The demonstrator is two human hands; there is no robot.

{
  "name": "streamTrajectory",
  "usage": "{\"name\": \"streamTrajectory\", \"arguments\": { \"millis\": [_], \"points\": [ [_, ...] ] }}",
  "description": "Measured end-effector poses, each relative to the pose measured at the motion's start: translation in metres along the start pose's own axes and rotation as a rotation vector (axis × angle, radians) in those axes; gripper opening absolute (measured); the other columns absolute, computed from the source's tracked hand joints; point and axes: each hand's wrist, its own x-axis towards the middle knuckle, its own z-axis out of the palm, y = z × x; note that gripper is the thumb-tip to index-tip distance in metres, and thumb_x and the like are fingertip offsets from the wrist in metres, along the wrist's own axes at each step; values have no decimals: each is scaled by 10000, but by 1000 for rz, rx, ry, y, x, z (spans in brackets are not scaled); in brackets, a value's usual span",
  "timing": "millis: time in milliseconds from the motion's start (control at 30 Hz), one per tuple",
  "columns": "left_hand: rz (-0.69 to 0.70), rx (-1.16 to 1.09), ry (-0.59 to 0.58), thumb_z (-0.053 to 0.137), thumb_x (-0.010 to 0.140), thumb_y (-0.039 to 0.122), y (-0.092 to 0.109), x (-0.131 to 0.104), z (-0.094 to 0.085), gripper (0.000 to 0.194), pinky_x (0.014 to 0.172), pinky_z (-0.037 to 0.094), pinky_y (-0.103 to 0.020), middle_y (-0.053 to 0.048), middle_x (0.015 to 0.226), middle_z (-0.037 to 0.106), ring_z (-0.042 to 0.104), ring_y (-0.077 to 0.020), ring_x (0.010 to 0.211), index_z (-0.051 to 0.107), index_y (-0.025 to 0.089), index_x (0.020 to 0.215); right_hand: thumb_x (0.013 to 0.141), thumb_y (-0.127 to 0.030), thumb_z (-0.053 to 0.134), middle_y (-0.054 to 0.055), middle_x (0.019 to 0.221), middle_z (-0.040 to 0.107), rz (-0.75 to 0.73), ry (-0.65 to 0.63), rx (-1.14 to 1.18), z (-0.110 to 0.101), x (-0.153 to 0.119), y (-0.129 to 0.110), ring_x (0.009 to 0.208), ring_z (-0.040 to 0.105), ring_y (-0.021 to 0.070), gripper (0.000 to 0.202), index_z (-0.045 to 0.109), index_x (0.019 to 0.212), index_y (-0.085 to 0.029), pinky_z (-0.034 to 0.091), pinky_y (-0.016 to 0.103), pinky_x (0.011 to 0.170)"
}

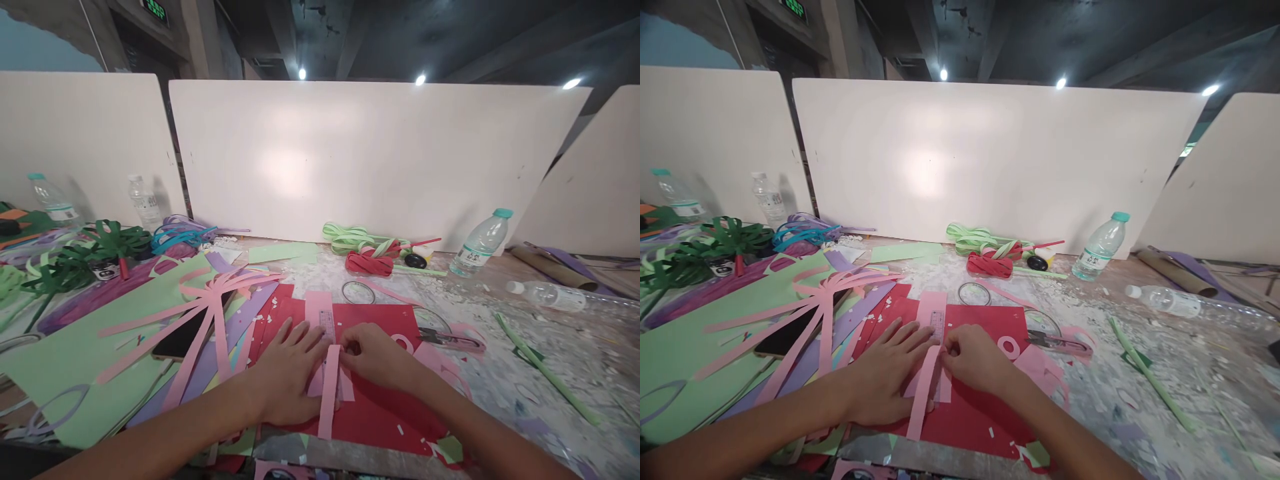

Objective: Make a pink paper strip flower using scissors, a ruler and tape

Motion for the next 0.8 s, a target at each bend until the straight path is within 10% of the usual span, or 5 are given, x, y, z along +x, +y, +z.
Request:
{"name": "streamTrajectory", "arguments": {
  "millis": [267,800],
  "points": [
    [-18,-50,10,425,801,657,4,1,-5,710,1098,161,-591,-80,1463,363,277,-377,1342,371,259,1387,711,-180,463,-53,506,324,-35,-206,235,-7,-8,-6,479,289,77,181,441,532,-170,229,218,442],
    [-20,-54,-16,415,817,638,5,1,-5,716,1096,141,-606,-86,1492,314,234,-385,1360,330,254,1415,640,-135,476,-53,509,275,-44,-156,137,-4,-15,-9,480,270,80,157,406,505,-170,200,229,425]
  ]
}}
